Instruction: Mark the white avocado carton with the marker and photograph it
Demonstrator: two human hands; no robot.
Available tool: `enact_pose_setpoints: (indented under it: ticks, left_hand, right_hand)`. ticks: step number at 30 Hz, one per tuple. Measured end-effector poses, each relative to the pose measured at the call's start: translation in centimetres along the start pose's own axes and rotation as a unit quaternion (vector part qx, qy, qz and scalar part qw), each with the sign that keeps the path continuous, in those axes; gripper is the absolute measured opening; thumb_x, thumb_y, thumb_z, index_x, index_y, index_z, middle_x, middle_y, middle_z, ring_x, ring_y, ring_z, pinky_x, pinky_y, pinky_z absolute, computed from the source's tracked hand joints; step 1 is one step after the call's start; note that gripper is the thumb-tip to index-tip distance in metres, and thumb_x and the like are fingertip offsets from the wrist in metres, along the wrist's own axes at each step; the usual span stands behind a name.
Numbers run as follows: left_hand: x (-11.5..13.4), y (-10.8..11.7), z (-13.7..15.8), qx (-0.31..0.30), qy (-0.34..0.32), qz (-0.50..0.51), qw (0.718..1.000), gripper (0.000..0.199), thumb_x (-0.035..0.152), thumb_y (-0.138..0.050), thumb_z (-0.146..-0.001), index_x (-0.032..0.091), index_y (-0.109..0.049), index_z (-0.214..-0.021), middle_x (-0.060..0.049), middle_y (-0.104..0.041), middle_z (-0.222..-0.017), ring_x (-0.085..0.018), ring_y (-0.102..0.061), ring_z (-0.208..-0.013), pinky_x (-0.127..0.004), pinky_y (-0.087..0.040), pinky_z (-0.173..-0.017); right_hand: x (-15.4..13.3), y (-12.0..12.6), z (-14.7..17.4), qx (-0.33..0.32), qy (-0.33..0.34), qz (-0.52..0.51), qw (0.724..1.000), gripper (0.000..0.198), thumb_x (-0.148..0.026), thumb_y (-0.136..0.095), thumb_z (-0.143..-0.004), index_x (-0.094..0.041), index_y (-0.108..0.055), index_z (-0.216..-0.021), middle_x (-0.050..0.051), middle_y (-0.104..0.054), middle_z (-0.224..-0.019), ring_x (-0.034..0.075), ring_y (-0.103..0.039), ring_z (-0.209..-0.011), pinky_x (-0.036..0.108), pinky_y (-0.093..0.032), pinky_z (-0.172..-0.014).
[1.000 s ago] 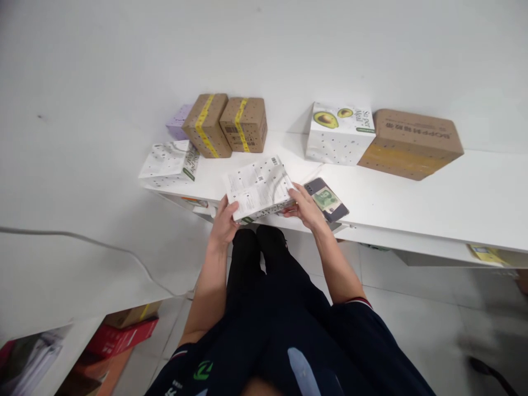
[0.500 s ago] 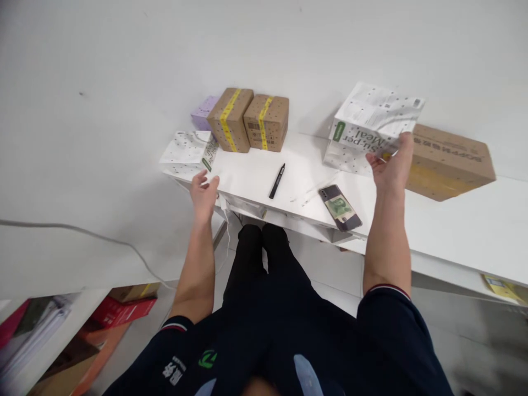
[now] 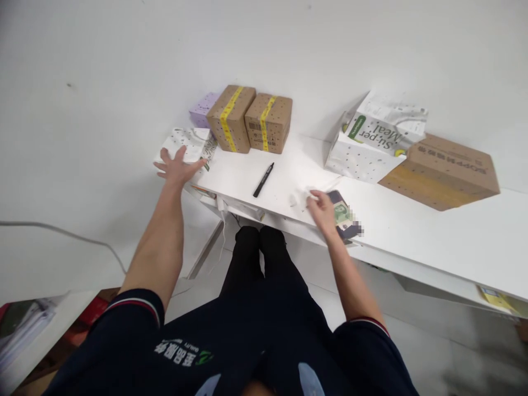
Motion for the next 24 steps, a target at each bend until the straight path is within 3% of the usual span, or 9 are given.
enact_pose_setpoints:
  ticks: [2, 5, 9, 12, 15, 19, 24]
  left_hand:
    - [0.1, 0.0, 0.1, -0.006, -0.005, -0.006, 1.0, 0.087, 0.064, -0.077, -0.067, 0.038, -0.051, -0.146, -0.01, -0.016, -0.169, -0.054, -0.016, -0.151, -0.077, -0.021, -0.115]
    - [0.3, 0.0, 1.7, 0.009, -0.022, -0.023, 0.999, 0.078, 0.061, -0.075, -0.071, 0.039, -0.054, -0.143, -0.008, -0.022, -0.167, -0.05, -0.026, -0.148, -0.071, -0.029, -0.115]
    - [0.3, -0.2, 5.7, 0.026, -0.032, -0.032, 0.999, 0.077, 0.059, -0.074, -0.074, 0.037, -0.053, -0.145, -0.011, -0.024, -0.165, -0.052, -0.027, -0.146, -0.071, -0.034, -0.112]
    - [0.5, -0.1, 9.1, 0.041, -0.032, -0.044, 0.998, 0.079, 0.058, -0.076, -0.074, 0.036, -0.053, -0.146, -0.013, -0.026, -0.164, -0.054, -0.03, -0.144, -0.072, -0.035, -0.109]
    - [0.5, 0.0, 12.3, 0.055, -0.024, -0.05, 0.997, 0.08, 0.057, -0.078, -0.072, 0.036, -0.053, -0.146, -0.014, -0.027, -0.164, -0.054, -0.034, -0.14, -0.072, -0.035, -0.108]
    - [-0.5, -0.5, 16.7, 0.095, -0.015, -0.043, 0.994, 0.081, 0.052, -0.081, -0.071, 0.032, -0.054, -0.145, -0.018, -0.03, -0.161, -0.051, -0.041, -0.137, -0.069, -0.036, -0.108]
    - [-0.6, -1.9, 20.8, 0.115, -0.107, -0.024, 0.987, 0.076, 0.048, -0.083, -0.069, 0.024, -0.062, -0.138, -0.022, -0.033, -0.158, -0.046, -0.036, -0.144, -0.064, -0.026, -0.117]
  right_hand:
    - [-1.4, -3.7, 1.0, -0.061, 0.084, 0.129, 0.986, 0.04, -0.045, -0.063, -0.084, -0.021, -0.071, -0.114, 0.012, -0.065, -0.109, 0.02, -0.065, -0.084, 0.044, -0.057, -0.085]
    - [-3.6, -9.5, 0.9, -0.145, 0.184, 0.284, 0.93, 0.052, -0.045, -0.052, -0.094, -0.018, -0.061, -0.138, 0.022, -0.053, -0.136, 0.032, -0.053, -0.124, 0.052, -0.045, -0.105]
    - [-5.4, -16.2, -0.1, -0.208, 0.19, 0.414, 0.865, 0.056, -0.055, -0.044, -0.099, -0.032, -0.051, -0.149, 0.019, -0.045, -0.149, 0.039, -0.043, -0.131, 0.056, -0.039, -0.105]
    - [-6.2, -18.9, -0.2, -0.233, 0.197, 0.446, 0.841, 0.054, -0.059, -0.045, -0.097, -0.032, -0.057, -0.143, 0.017, -0.048, -0.149, 0.038, -0.043, -0.129, 0.055, -0.035, -0.106]
    - [-6.0, -18.8, -0.3, -0.23, 0.193, 0.455, 0.839, 0.054, -0.057, -0.048, -0.096, -0.026, -0.061, -0.137, 0.018, -0.053, -0.143, 0.037, -0.044, -0.127, 0.052, -0.037, -0.105]
    - [-4.6, -15.4, -0.7, -0.197, 0.177, 0.446, 0.855, 0.053, -0.054, -0.053, -0.093, -0.021, -0.062, -0.134, 0.019, -0.055, -0.141, 0.038, -0.045, -0.125, 0.05, -0.04, -0.104]
    - [-2.1, -11.2, -1.3, -0.167, 0.173, 0.396, 0.886, 0.045, -0.039, -0.054, -0.092, -0.012, -0.066, -0.125, 0.02, -0.058, -0.141, 0.038, -0.047, -0.126, 0.053, -0.04, -0.109]
Point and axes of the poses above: each hand's wrist, its own z-axis away from the middle knuckle, its own y-axis out of the back of the hand, x = y × z, the point moved 5 cm from there along -z, towards the middle knuckle
